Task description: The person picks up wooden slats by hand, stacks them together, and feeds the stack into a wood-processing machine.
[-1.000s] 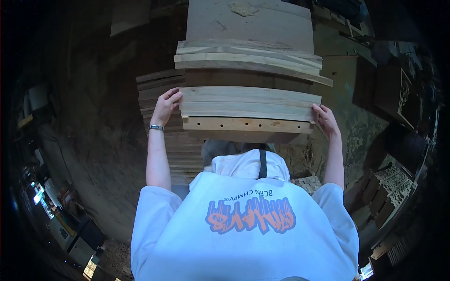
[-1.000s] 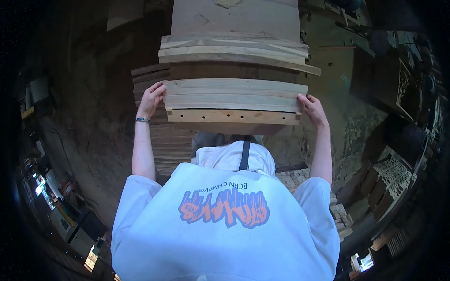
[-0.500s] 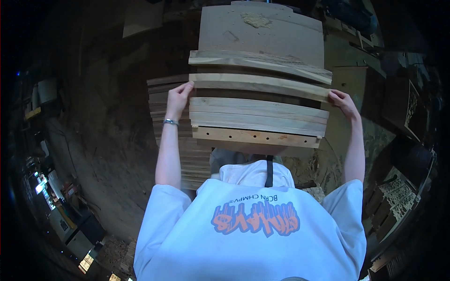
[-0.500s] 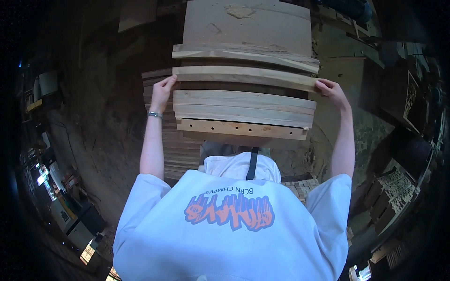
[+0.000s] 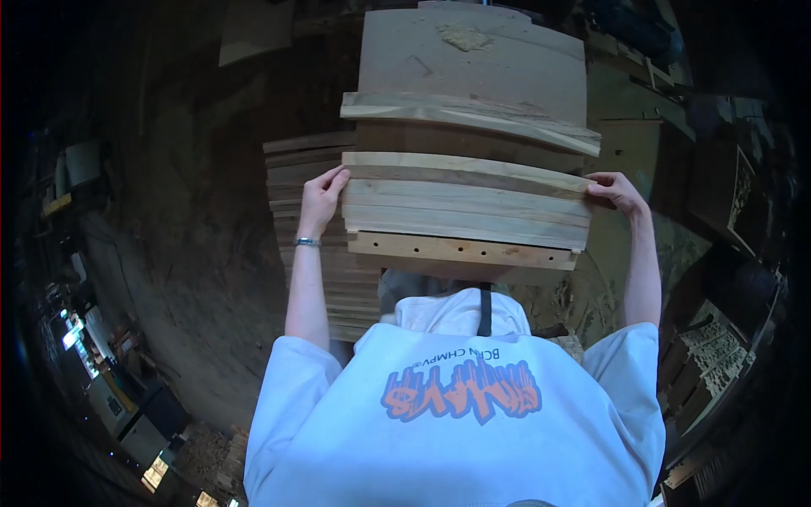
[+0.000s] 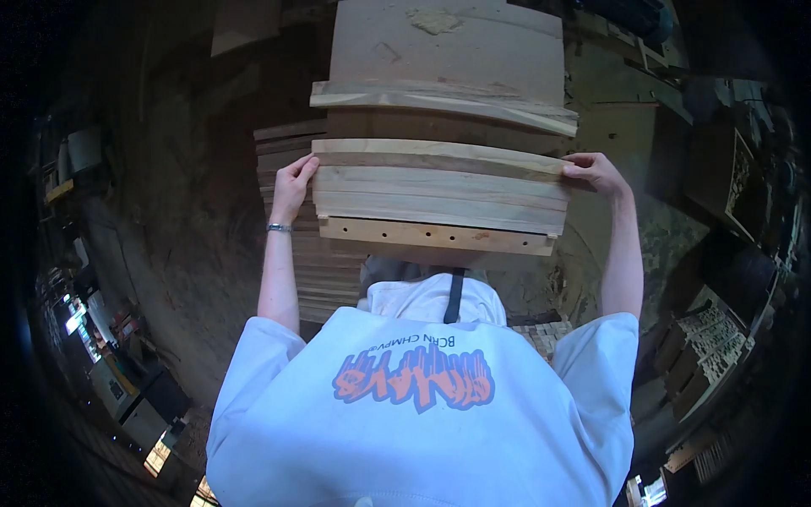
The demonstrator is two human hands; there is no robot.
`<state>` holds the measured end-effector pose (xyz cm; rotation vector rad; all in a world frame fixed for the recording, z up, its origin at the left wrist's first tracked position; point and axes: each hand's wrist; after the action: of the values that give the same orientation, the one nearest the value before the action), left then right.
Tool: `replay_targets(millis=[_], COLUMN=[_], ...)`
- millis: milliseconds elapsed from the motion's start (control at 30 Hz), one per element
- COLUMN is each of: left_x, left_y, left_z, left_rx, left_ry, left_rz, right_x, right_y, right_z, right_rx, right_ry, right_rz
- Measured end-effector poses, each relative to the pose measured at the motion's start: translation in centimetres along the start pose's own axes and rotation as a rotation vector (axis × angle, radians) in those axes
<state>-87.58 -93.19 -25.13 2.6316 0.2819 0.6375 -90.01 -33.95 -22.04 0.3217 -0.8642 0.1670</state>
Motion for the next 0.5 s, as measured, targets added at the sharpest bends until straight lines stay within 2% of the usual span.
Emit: replay_targets(millis=[100, 233, 267, 300, 333, 367, 433, 467, 500], left_x=[0.2, -0.5, -1.3, -2.8, -4.3, -5.5, -7.7, -8.6, -9.4], left_y=[-0.1, 0.4, 0.8, 1.5, 1.9, 1.6, 0.1, -0.8, -1.7], left_z=[0.0, 0.3, 0.4, 0.4, 0.3, -0.6, -3.1, -3.7, -4.3], left_rx=[0.173, 0.220, 0.219, 0.378, 0.532, 0.526, 0.205, 0.202, 0.298], left_ry=[0.037, 0.115, 0.109, 0.247, 0.387, 0.384, 0.327, 0.325, 0.215], left_rz=[0.021, 0.066, 0.057, 0.217, 0.381, 0.379, 0.047, 0.045, 0.067], right_x=[-0.1, -0.7, -1.2, -1.5, -1.6, -1.6, -2.4, -2.8, -3.0], right_y=[0.3, 0.4, 0.7, 0.6, 0.5, -0.1, -1.3, -1.3, -1.4], right_z=[-0.3, -0.1, -0.1, 0.3, 0.6, 1.4, 2.3, 2.6, 2.2], right_rx=[0.062, 0.060, 0.187, 0.313, 0.318, 0.122, -0.173, -0.131, -0.134], right_ry=[-0.001, 0.054, 0.074, 0.095, 0.097, 0.097, 0.090, 0.100, 0.104], right_rz=[-0.027, 0.081, 0.077, 0.072, -0.042, -0.122, -0.339, -0.326, -0.324])
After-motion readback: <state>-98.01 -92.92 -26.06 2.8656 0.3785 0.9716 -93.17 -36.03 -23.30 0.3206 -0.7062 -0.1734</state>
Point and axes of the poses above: each hand's wrist, its own x-axis away from the middle knuckle, its own y-axis out of the back of the hand, z = x × y, and after that the axes turned 11 degrees about -z, right-handed
